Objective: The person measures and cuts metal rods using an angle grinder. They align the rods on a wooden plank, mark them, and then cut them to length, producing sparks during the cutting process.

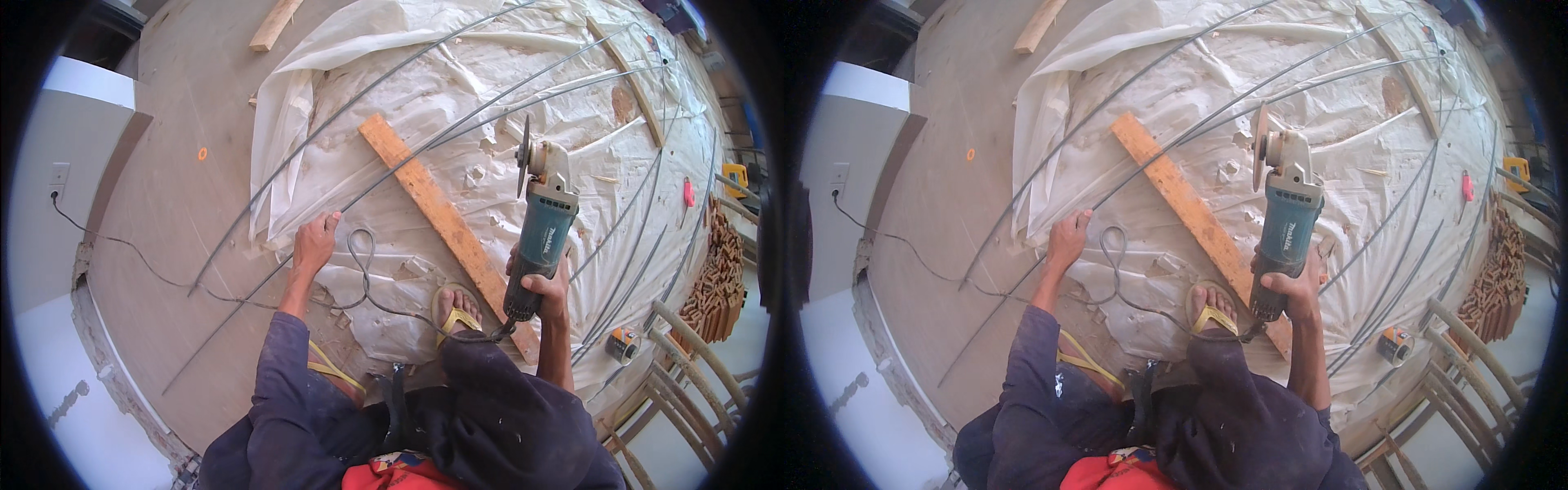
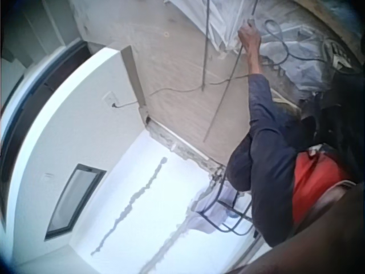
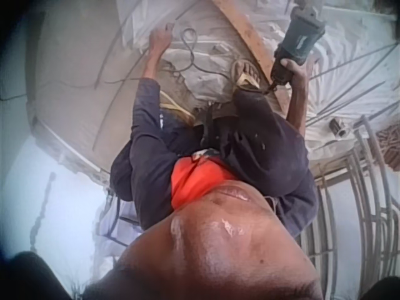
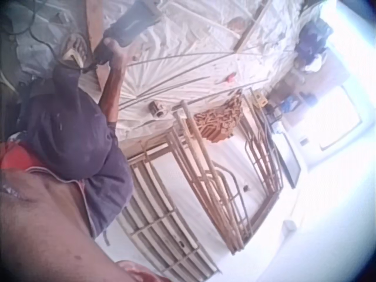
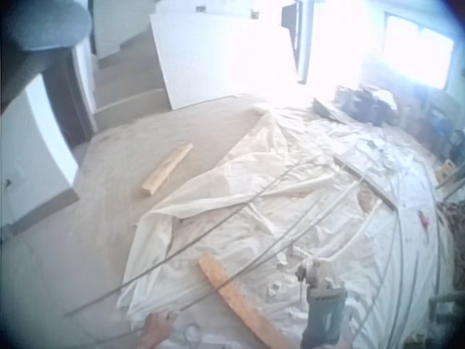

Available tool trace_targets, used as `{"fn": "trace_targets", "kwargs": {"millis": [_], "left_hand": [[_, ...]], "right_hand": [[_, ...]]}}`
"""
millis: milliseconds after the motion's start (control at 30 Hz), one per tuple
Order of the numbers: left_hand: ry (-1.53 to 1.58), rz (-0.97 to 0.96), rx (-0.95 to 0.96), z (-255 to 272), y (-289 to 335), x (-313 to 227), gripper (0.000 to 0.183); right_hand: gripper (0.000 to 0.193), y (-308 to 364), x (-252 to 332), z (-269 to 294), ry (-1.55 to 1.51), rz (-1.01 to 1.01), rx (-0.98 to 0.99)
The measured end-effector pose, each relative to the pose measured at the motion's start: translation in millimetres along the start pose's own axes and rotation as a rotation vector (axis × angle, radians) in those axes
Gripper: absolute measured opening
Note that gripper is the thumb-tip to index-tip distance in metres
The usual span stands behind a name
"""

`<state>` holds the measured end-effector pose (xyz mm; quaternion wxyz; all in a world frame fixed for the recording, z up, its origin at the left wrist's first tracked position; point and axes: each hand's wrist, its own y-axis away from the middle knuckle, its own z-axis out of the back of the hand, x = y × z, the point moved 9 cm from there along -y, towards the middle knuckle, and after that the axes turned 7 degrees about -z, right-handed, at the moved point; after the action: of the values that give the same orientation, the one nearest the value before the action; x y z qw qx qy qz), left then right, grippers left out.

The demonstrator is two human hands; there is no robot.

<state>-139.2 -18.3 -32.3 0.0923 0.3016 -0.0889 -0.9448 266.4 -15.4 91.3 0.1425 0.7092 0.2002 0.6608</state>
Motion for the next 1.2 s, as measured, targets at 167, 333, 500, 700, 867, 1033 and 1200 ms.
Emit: {"fn": "trace_targets", "kwargs": {"millis": [167, 333, 500, 700, 867, 1033, 1200], "left_hand": [[0.0, 0.053, 0.061, 2.6, 14.9, 1.1, 0.048], [0.056, 0.054, 0.073, -1.3, 19.9, 1.9, 0.045], [-0.098, -0.181, -0.166, 18.4, 14.4, -28.2, 0.039], [-0.019, -0.132, 0.098, -51.9, 17.8, -135.3, 0.045], [0.158, 0.219, 0.012, -94.3, -11.3, -161.2, 0.078], [0.096, 0.348, -0.177, -101.8, -11.3, -166.3, 0.095], [0.154, 0.428, -0.037, -106.0, -24.0, -161.5, 0.079]], "right_hand": [[0.065, 0.4, -0.6, -3.4, 0.049, -0.031, 0.038], [0.066, -1.5, -4.9, -5.4, 0.06, -0.067, 0.057], [0.065, -3.4, -12.4, -8.8, 0.023, -0.081, 0.061], [0.06, 3.0, -28.3, -14.8, -0.093, -0.084, 0.061], [0.062, 16.0, -32.2, -13.1, -0.04, -0.092, 0.037], [0.064, 25.1, -25.9, -12.9, -0.02, -0.068, 0.004], [0.065, 32.3, -20.1, -17.4, -0.03, -0.041, -0.005]]}}
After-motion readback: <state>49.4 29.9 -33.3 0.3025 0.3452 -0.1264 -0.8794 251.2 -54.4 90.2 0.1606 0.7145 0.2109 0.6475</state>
